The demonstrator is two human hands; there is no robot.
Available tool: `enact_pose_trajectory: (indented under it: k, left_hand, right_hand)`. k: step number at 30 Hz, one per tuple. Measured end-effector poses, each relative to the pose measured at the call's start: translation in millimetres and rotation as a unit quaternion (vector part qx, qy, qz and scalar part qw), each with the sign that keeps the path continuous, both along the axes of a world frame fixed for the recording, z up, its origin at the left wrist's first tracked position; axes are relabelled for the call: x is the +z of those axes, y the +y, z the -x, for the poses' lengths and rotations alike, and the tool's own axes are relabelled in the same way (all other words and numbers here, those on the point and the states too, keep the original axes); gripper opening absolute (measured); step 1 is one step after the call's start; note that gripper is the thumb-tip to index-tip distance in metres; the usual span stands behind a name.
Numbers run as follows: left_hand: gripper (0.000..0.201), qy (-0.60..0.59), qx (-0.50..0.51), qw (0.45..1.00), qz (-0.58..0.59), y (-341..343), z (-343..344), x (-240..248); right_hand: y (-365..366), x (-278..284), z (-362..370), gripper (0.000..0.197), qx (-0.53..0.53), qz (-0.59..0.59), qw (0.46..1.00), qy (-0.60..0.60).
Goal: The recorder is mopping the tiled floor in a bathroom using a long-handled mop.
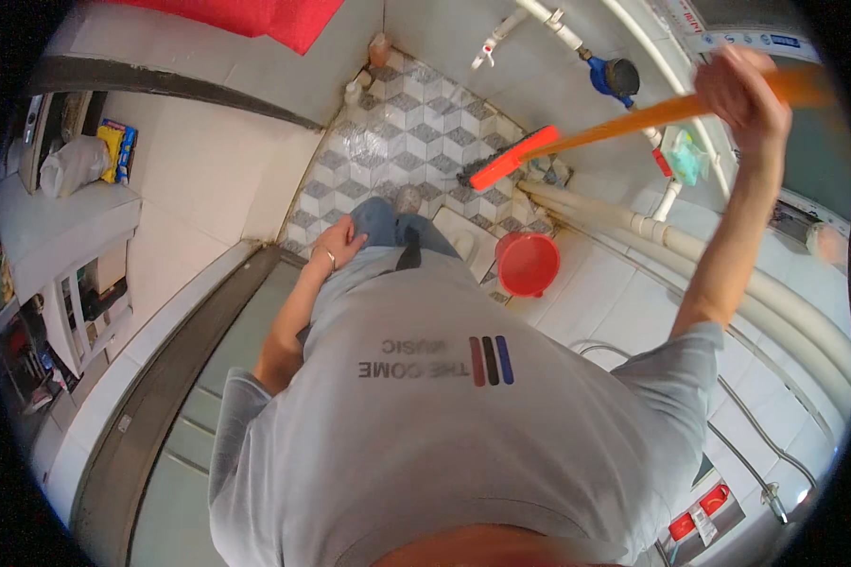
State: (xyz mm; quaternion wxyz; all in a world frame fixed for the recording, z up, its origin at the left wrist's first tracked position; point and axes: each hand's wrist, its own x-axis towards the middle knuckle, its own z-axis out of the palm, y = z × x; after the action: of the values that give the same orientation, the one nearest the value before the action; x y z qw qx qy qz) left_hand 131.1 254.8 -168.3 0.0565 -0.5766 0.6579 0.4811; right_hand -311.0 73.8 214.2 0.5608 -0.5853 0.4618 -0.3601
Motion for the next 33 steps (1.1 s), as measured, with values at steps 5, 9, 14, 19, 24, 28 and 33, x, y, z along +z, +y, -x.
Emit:
enact_pose_trajectory:
  k: [5,9,14,19,24,28,33]
  left_hand:
    - [0.035,0.22,0.095,0.961,0.136,-54,36,81]
    - [0.049,0.471,0.215,0.791,0.326,-107,55,192]
    - [0.022,0.527,0.405,0.701,0.26,-140,18,168]
    - [0.032,0.526,0.49,0.66,0.217,-160,-50,143]
    - [0.037,0.517,0.483,0.648,0.281,-190,-68,140]
    - [0.037,0.516,0.506,0.609,0.327,-199,-76,159]
    - [0.04,0.498,0.524,0.592,0.355,-204,-108,151]
  right_hand:
    - [-28,-30,-118,0.021,-0.011,-0.031,0.982,0.183]
    - [-29,-129,-208,0.022,0.282,0.103,0.936,0.183]
    - [20,-231,-299,0.033,0.168,0.051,0.965,0.196]
    - [83,-387,-245,0.058,0.132,0.009,0.903,0.409]
    - [227,-503,-182,0.053,0.262,-0.21,0.838,0.43]
    - [228,-460,-205,0.047,0.176,-0.347,0.808,0.441]
    - [243,-416,-196,0.047,0.139,-0.14,0.899,0.392]
